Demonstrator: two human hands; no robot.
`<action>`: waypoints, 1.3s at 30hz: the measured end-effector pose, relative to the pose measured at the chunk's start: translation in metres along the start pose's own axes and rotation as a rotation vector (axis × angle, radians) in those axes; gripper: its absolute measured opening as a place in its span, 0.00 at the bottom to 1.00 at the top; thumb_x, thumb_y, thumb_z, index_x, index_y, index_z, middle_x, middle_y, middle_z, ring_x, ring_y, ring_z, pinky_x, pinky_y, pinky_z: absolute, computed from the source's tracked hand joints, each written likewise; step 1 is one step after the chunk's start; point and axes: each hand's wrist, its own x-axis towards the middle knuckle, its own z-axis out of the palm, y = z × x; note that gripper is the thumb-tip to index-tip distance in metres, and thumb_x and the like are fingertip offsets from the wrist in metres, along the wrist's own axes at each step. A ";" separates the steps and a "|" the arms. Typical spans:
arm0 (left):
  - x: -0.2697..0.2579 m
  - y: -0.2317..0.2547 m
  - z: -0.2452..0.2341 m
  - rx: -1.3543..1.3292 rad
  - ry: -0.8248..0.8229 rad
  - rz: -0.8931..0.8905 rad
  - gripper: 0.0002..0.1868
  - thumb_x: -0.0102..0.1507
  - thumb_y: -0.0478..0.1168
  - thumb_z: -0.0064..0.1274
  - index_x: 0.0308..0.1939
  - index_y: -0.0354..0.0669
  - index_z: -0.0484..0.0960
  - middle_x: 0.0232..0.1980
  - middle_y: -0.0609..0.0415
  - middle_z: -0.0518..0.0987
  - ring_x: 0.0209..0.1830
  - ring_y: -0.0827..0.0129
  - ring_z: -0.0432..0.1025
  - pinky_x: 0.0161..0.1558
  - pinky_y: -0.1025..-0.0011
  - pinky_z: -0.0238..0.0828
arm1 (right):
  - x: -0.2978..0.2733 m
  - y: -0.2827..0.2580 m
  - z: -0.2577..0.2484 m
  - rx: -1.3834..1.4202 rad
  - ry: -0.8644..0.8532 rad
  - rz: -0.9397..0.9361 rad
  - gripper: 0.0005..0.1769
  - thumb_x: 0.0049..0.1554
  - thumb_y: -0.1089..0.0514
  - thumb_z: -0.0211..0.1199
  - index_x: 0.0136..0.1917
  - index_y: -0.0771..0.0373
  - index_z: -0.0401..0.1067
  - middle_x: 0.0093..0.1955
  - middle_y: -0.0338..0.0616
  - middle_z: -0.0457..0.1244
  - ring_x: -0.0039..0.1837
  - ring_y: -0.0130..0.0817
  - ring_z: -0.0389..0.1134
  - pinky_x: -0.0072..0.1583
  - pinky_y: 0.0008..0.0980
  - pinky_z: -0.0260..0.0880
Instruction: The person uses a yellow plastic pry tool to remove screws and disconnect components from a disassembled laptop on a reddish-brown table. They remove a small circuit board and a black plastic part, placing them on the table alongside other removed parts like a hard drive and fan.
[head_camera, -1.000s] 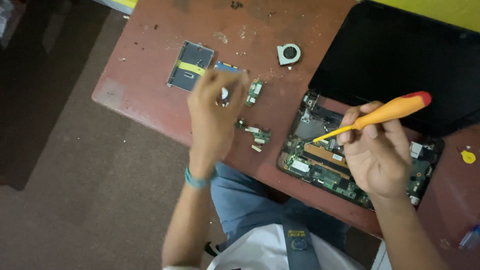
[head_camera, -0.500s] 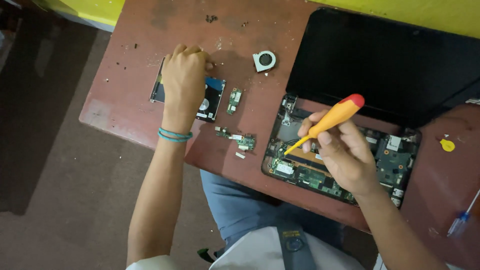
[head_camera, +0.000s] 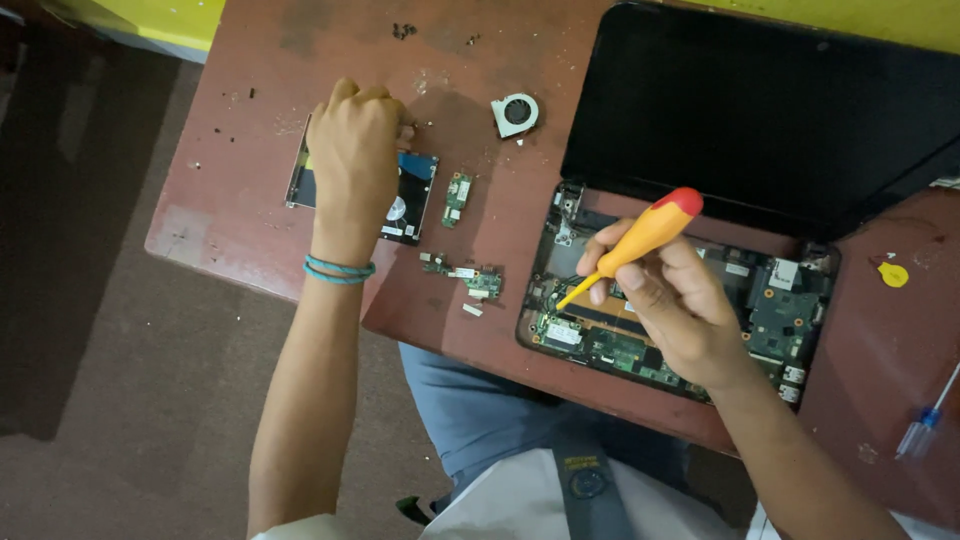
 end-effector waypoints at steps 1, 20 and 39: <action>0.000 0.002 -0.002 -0.005 -0.015 -0.012 0.11 0.59 0.34 0.69 0.23 0.49 0.85 0.29 0.61 0.80 0.33 0.60 0.67 0.28 0.64 0.64 | 0.000 0.001 0.000 0.000 0.000 0.004 0.15 0.69 0.57 0.50 0.67 0.64 0.62 0.57 0.51 0.63 0.50 0.34 0.64 0.59 0.34 0.72; -0.061 0.067 -0.106 -0.405 -0.007 -0.184 0.17 0.63 0.20 0.50 0.55 0.35 0.74 0.53 0.42 0.73 0.49 0.45 0.63 0.49 0.55 0.61 | -0.002 -0.003 -0.011 0.159 0.111 -0.062 0.16 0.70 0.57 0.50 0.69 0.62 0.62 0.57 0.50 0.61 0.52 0.33 0.63 0.57 0.28 0.69; -0.110 0.151 -0.141 -0.568 -0.222 0.077 0.19 0.65 0.26 0.45 0.56 0.45 0.79 0.55 0.46 0.70 0.49 0.50 0.63 0.40 0.59 0.62 | 0.010 -0.039 0.005 -0.899 -0.065 0.641 0.10 0.57 0.46 0.66 0.48 0.49 0.83 0.27 0.34 0.63 0.30 0.25 0.59 0.38 0.28 0.57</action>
